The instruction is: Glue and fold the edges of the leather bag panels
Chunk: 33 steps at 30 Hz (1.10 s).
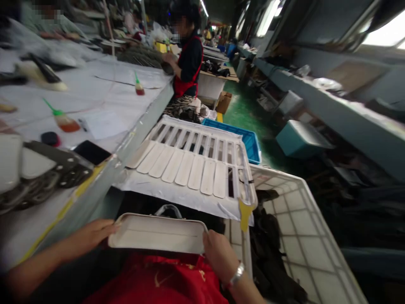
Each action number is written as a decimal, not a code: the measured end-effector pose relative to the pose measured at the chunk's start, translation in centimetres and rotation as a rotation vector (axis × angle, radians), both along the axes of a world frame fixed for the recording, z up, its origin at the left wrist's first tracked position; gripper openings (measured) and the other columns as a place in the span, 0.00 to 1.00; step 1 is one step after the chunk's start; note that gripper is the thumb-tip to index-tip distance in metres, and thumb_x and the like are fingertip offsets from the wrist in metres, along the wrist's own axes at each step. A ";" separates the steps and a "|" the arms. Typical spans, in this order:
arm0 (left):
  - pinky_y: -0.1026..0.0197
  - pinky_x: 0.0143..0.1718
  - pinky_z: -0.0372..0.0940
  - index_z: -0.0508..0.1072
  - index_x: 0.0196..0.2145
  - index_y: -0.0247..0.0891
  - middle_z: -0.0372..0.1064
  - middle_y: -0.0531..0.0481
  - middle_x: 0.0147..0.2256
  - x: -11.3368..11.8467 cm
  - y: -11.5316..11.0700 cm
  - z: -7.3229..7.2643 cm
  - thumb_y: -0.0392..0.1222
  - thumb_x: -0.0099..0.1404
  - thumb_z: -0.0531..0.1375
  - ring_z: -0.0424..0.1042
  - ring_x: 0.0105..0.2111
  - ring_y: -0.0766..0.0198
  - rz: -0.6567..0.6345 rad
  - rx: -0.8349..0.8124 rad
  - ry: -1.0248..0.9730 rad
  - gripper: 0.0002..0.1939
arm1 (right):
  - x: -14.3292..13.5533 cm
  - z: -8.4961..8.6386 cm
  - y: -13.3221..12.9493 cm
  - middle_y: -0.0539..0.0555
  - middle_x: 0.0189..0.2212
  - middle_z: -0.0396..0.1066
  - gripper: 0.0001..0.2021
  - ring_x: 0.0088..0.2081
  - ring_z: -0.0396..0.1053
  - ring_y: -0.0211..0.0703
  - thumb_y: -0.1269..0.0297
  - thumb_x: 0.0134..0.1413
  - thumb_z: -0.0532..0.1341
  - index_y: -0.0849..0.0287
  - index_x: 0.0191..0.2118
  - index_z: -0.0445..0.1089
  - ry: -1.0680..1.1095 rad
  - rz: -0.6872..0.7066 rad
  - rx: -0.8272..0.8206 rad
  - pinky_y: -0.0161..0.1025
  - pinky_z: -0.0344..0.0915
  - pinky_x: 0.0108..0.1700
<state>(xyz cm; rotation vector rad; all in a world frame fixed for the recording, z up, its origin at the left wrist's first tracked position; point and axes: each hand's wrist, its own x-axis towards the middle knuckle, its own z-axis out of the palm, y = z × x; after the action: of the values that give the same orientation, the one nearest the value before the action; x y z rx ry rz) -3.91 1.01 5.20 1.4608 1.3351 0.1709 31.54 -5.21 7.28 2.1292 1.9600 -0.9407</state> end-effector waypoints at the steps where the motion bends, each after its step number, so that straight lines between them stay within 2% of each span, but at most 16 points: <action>1: 0.62 0.29 0.61 0.63 0.22 0.38 0.63 0.53 0.23 0.0 -0.2 0.3 0.61 0.62 0.44 0.65 0.27 0.62 0.060 -0.086 -0.089 0.25 | 0.1 -0.4 -0.1 0.56 0.22 0.70 0.20 0.23 0.68 0.38 0.64 0.64 0.42 0.62 0.26 0.65 0.035 -0.079 0.015 0.33 0.58 0.27; 3: 0.61 0.31 0.64 0.62 0.25 0.39 0.65 0.52 0.26 0.1 -0.6 0.9 0.61 0.64 0.37 0.67 0.31 0.60 0.162 -0.198 -0.209 0.27 | 0.3 -0.9 -0.2 0.55 0.21 0.70 0.21 0.23 0.68 0.40 0.56 0.63 0.43 0.60 0.24 0.61 0.098 -0.149 0.004 0.34 0.57 0.26; 5: 0.60 0.30 0.64 0.62 0.26 0.39 0.65 0.52 0.27 0.3 -0.9 1.1 0.61 0.64 0.36 0.68 0.31 0.59 0.158 -0.171 -0.148 0.28 | 0.3 -1.0 -0.3 0.54 0.20 0.69 0.21 0.23 0.67 0.41 0.52 0.62 0.45 0.59 0.23 0.59 0.115 -0.151 -0.016 0.34 0.56 0.26; 7: 0.59 0.30 0.62 0.62 0.25 0.39 0.64 0.51 0.26 0.6 -1.1 1.1 0.62 0.63 0.40 0.67 0.29 0.58 0.038 -0.023 0.084 0.26 | 0.3 -0.6 -0.5 0.54 0.21 0.69 0.19 0.23 0.67 0.41 0.54 0.62 0.45 0.59 0.24 0.59 0.077 -0.137 -0.022 0.35 0.55 0.26; 9: 0.58 0.32 0.59 0.62 0.24 0.40 0.64 0.50 0.25 1.2 -1.2 1.1 0.59 0.64 0.43 0.66 0.29 0.57 -0.105 0.135 0.321 0.22 | 0.1 -0.3 -0.6 0.54 0.21 0.69 0.18 0.23 0.67 0.40 0.59 0.63 0.44 0.59 0.25 0.60 0.008 -0.121 -0.011 0.35 0.53 0.26; 12: 0.56 0.34 0.56 0.62 0.24 0.40 0.68 0.47 0.27 1.9 -1.0 1.3 0.49 0.66 0.39 0.68 0.31 0.55 -0.207 0.227 0.490 0.20 | 0.1 -0.6 -0.7 0.56 0.23 0.70 0.15 0.25 0.69 0.42 0.69 0.62 0.45 0.61 0.28 0.63 -0.094 -0.031 0.025 0.36 0.51 0.26; 16: 0.57 0.34 0.55 0.61 0.24 0.41 0.68 0.45 0.28 2.2 -0.7 1.4 0.47 0.67 0.38 0.68 0.32 0.55 -0.229 0.225 0.508 0.20 | 0.3 -1.4 -0.8 0.58 0.27 0.71 0.14 0.27 0.69 0.43 0.77 0.57 0.46 0.64 0.29 0.66 -0.145 0.149 0.066 0.38 0.52 0.27; 21: 0.56 0.35 0.57 0.62 0.25 0.40 0.68 0.45 0.29 2.0 -0.1 0.9 0.47 0.67 0.37 0.68 0.33 0.55 -0.261 0.238 0.485 0.20 | 0.2 -1.5 -0.9 0.57 0.24 0.70 0.15 0.27 0.69 0.43 0.74 0.62 0.44 0.63 0.30 0.65 -0.114 0.064 0.065 0.38 0.55 0.27; 24: 0.54 0.37 0.57 0.62 0.26 0.40 0.67 0.45 0.29 1.9 0.1 0.6 0.47 0.66 0.38 0.67 0.33 0.55 -0.279 0.249 0.478 0.19 | 0.3 -1.2 -0.7 0.58 0.26 0.71 0.13 0.27 0.70 0.44 0.75 0.59 0.46 0.63 0.30 0.66 -0.130 0.092 0.044 0.38 0.55 0.27; 26: 0.55 0.36 0.58 0.62 0.25 0.40 0.66 0.46 0.28 1.6 0.1 0.6 0.49 0.66 0.39 0.67 0.31 0.56 -0.269 0.228 0.427 0.20 | 0.5 -1.0 -0.6 0.58 0.26 0.71 0.14 0.27 0.70 0.44 0.76 0.59 0.46 0.63 0.29 0.66 -0.127 0.114 0.044 0.38 0.55 0.27; 28: 0.56 0.37 0.60 0.63 0.26 0.40 0.66 0.48 0.28 1.0 -0.2 0.6 0.53 0.66 0.40 0.67 0.32 0.57 -0.206 0.150 0.307 0.21 | 0.6 -0.9 -0.5 0.58 0.26 0.71 0.15 0.27 0.70 0.44 0.74 0.60 0.45 0.62 0.29 0.66 -0.082 0.109 0.045 0.38 0.54 0.27; 31: 0.57 0.45 0.60 0.67 0.30 0.40 0.69 0.49 0.32 0.1 -0.7 0.8 0.58 0.66 0.39 0.66 0.42 0.55 -0.007 -0.002 0.118 0.25 | 0.8 -0.7 -0.5 0.57 0.25 0.71 0.16 0.27 0.70 0.43 0.69 0.63 0.44 0.61 0.28 0.64 0.004 0.010 0.032 0.38 0.54 0.28; 33: 0.58 0.48 0.58 0.68 0.33 0.39 0.70 0.49 0.35 -0.1 -1.0 0.9 0.58 0.66 0.38 0.65 0.46 0.55 0.100 -0.038 0.068 0.26 | 0.8 -0.6 -0.6 0.56 0.24 0.71 0.17 0.28 0.70 0.44 0.65 0.63 0.44 0.59 0.27 0.63 0.021 -0.038 0.031 0.38 0.53 0.28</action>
<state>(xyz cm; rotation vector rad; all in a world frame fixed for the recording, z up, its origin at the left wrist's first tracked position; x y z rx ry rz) -4.05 0.04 6.11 1.3797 1.4606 0.1612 32.36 -5.83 6.65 2.1896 1.9633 -0.9493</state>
